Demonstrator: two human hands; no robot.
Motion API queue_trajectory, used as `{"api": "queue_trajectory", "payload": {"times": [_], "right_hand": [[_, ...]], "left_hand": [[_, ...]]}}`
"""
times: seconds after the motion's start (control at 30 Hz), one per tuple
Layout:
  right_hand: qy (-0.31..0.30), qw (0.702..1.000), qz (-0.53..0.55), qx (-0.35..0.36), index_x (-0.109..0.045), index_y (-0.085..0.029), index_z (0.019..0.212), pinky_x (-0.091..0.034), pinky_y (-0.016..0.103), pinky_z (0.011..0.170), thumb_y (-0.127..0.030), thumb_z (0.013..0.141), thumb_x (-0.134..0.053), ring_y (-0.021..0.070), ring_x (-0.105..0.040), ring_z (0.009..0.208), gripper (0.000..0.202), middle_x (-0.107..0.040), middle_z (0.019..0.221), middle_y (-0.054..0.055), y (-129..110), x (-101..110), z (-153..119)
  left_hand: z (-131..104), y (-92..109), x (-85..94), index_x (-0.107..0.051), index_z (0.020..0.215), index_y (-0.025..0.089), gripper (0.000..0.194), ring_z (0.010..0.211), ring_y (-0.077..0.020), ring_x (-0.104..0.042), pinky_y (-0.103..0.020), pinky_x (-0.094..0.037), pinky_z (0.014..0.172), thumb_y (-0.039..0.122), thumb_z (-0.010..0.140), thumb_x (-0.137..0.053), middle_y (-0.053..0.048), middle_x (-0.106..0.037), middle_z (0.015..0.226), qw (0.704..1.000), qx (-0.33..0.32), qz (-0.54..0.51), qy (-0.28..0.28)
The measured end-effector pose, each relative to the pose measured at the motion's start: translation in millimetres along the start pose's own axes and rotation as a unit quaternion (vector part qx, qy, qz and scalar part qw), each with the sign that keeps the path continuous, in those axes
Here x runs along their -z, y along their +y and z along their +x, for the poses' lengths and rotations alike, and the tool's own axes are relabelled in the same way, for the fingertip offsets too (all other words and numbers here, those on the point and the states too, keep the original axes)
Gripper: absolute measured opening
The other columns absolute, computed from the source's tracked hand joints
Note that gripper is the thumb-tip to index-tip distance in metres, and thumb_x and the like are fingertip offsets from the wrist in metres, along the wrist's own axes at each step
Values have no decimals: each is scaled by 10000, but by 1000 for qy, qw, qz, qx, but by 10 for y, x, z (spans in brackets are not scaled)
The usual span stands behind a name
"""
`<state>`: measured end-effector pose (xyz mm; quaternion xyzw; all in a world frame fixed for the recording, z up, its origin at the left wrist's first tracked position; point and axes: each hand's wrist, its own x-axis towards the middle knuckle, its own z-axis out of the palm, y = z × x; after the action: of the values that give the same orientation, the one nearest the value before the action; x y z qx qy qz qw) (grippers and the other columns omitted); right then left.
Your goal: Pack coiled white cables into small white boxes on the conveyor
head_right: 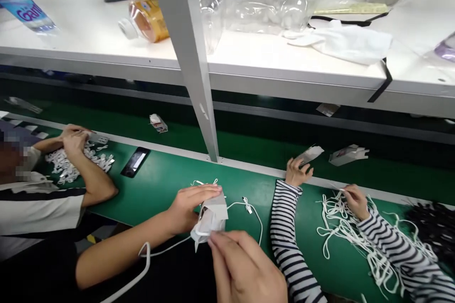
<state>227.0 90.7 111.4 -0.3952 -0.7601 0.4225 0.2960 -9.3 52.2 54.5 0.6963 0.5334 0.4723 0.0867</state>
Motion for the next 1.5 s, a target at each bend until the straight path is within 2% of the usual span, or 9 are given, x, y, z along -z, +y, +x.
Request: {"api": "queue_trajectory", "payload": {"times": [0.2, 0.33, 0.47, 0.57, 0.83, 1.0, 1.17, 1.3, 1.5], "right_hand": [[95, 994, 57, -12, -713, -273, 860, -525, 316, 519, -625, 851, -599, 186, -660, 588, 371, -731, 683, -41, 1150, 730, 615], [176, 980, 89, -4, -542, -313, 587, -392, 230, 399, -700, 724, -691, 113, -490, 385, 436, -609, 457, -71, 1931, 1315, 1043], [187, 977, 101, -5, -534, -318, 551, -414, 219, 400, -633, 654, -759, 116, -537, 413, 401, -624, 483, -62, 2400, 1453, 1112], [176, 979, 99, -15, -549, -309, 533, -407, 189, 381, -521, 672, -747, 90, -514, 389, 321, -598, 460, -66, 2458, 1405, 1085], [124, 988, 85, -33, -616, -282, 600, -492, 188, 470, -472, 779, -655, 90, -537, 462, 264, -584, 503, -36, 1579, 1112, 806], [52, 996, 60, -27, -609, -148, 1264, -614, 345, 662, -499, 892, -619, 180, -701, 690, 512, -743, 915, 78, 582, 241, 7], [7, 995, -56, 80, -493, -235, 1449, -625, 332, 743, -179, 913, -533, 243, -732, 913, 540, -720, 1175, 103, -226, -345, -523], [43, 956, -204, 209, -588, -158, 1326, -616, 384, 823, -123, 899, -532, 270, -644, 1109, 432, -619, 1278, 173, -450, -301, -415], [-64, 941, -276, 188, -673, -213, 1207, -519, 550, 1025, -140, 902, -510, 347, -421, 1380, 353, -441, 1523, 121, -389, -363, -322]], "left_hand": [[-173, 149, -68, -656, 1196, 187, 443, 1071, -238, -728, -338, -603, 972, 316, 787, -767, -100, -750, 1158, 999, 22, 48, 8], [-267, 148, -113, -674, 1169, 185, 443, 1062, -252, -730, -356, -607, 965, 323, 761, -774, -93, -757, 1140, 996, 33, 81, -22], [-359, 147, -127, -686, 1153, 208, 430, 1063, -248, -729, -352, -604, 964, 327, 749, -770, -66, -761, 1133, 992, 62, 91, -64], [-430, 173, -140, -680, 1161, 200, 458, 1061, -247, -729, -345, -604, 958, 316, 728, -777, -72, -756, 1147, 989, 73, 90, -90], [-672, 240, -247, -674, 1180, 193, 454, 1049, -255, -733, -350, -618, 912, 278, 740, -752, -84, -761, 1129, 989, 70, 41, -125], [-625, 256, -152, -681, 1182, 220, 523, 1004, -251, -742, -344, -621, 885, 286, 681, -815, -81, -757, 1131, 985, 159, 26, -66], [-498, 297, -29, -667, 1203, 194, 544, 998, -250, -742, -344, -624, 873, 335, 705, -834, -98, -754, 1124, 989, 143, -20, -17], [-479, 337, -46, -652, 1216, 194, 480, 1001, -229, -741, -328, -622, 881, 300, 770, -795, -99, -754, 1123, 996, 92, -15, -1], [-519, 356, -93, -639, 1202, 181, 414, 1027, -225, -738, -323, -624, 903, 248, 805, -733, -110, -749, 1140, 998, 49, 24, -8]]}}
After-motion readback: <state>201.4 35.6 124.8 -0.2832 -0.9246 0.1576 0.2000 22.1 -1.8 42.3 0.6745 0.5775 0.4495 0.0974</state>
